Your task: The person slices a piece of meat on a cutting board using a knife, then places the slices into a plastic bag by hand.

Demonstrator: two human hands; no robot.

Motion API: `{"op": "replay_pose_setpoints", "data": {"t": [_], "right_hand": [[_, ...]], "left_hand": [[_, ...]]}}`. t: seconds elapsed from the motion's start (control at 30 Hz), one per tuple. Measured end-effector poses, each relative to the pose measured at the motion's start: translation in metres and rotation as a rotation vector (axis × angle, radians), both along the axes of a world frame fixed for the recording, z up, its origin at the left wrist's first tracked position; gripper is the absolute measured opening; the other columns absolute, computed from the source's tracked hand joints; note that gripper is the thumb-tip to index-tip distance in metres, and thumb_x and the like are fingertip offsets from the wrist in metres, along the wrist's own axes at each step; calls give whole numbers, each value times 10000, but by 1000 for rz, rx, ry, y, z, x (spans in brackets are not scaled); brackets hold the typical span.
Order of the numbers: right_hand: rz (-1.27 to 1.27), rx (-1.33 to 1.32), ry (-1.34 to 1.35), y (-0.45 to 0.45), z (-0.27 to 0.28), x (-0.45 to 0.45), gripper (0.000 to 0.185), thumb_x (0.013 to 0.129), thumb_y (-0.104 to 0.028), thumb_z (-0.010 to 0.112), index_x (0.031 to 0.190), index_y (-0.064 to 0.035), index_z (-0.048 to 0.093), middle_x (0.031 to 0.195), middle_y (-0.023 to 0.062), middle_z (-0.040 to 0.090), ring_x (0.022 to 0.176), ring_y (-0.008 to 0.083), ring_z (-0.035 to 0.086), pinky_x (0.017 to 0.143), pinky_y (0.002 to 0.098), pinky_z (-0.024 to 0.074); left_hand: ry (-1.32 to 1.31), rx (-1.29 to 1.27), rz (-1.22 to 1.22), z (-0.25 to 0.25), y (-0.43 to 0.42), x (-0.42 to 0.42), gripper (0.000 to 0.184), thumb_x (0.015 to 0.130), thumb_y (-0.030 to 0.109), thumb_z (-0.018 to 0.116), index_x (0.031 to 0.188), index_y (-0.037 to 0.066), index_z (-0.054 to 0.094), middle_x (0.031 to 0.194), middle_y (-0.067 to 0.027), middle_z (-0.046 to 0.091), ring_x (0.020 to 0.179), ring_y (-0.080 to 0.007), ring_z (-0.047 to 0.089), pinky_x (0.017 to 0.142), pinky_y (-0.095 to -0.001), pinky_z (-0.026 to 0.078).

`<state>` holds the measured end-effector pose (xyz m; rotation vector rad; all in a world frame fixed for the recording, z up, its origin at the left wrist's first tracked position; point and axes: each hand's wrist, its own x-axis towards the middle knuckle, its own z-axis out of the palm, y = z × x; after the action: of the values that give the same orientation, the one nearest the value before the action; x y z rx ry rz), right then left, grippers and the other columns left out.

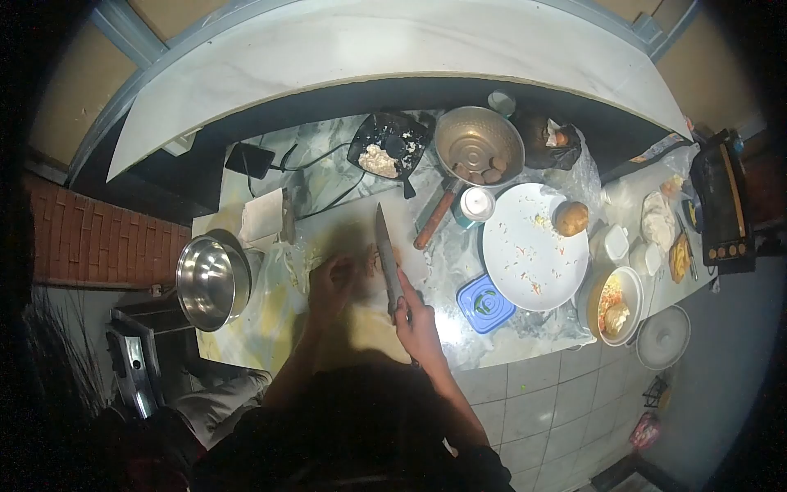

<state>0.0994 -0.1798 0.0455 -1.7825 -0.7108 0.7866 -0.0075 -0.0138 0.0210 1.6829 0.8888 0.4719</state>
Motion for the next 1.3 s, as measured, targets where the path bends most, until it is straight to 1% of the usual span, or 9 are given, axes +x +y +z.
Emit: {"op": "replay_pose_setpoints", "data": {"t": [0.03,0.07,0.17,0.23,0.27,0.47,0.8,0.87,1.3], "right_hand": [[-11,9,-56,0,3,1,536,948,-22,458,1471,-130,412,541,104,441,491,127,406,519,288,406],[-14,11,-55,-1,5,3,536,948,-22,458,1471,-130,412,541,104,441,491,127,406,519,288,406],[-1,-2,-201,-8,9,10,545,930,-16,475,1460,-130,426,572,181,493,465,221,494,529,321,432],[49,-120,-234,-14,10,14,632,886,20,478,1489,-126,357,767,294,597,731,477,616,642,442,492],[48,-119,-235,-16,9,16,632,886,20,478,1489,-126,357,767,294,597,731,477,616,642,442,492],[-12,-55,-267,-25,0,19,638,871,24,491,1481,-119,370,804,309,605,748,479,621,644,469,486],[-25,-94,-227,-25,4,11,608,879,19,483,1469,-87,383,819,320,616,773,482,630,672,481,493],[-30,-63,-235,-26,3,9,605,883,15,480,1471,-86,380,825,324,616,778,486,629,677,484,494],[-34,-86,-199,-21,6,12,584,897,9,474,1465,-95,390,952,353,604,854,504,600,689,487,496]], "left_hand": [[-7,68,-16,3,1,2,270,881,49,648,1146,-3,627,1032,-129,681,915,-190,684,800,-296,555],[-13,136,-32,7,2,4,267,867,61,671,1126,6,641,995,-128,677,862,-197,685,760,-302,556],[48,316,-187,18,4,19,324,813,81,715,1122,20,640,961,-134,637,863,-268,635,762,-372,525],[16,499,-243,5,3,31,353,784,124,747,1112,35,651,978,-133,627,894,-298,617,794,-395,500],[-15,681,-297,-2,1,37,384,754,167,778,1102,50,662,994,-133,617,925,-328,598,826,-419,474],[73,824,-264,-11,-6,58,365,718,180,787,1021,70,616,1025,-131,591,979,-360,572,841,-442,453],[-38,634,-354,-23,2,61,227,773,127,728,952,89,594,803,-63,642,798,-287,629,814,-409,460],[-73,432,-327,-25,2,61,183,742,113,734,850,108,587,809,-2,634,821,-253,587,808,-409,393],[-3,121,-290,0,15,57,162,909,219,624,921,57,632,799,-79,680,740,-256,669,756,-382,464]]}}
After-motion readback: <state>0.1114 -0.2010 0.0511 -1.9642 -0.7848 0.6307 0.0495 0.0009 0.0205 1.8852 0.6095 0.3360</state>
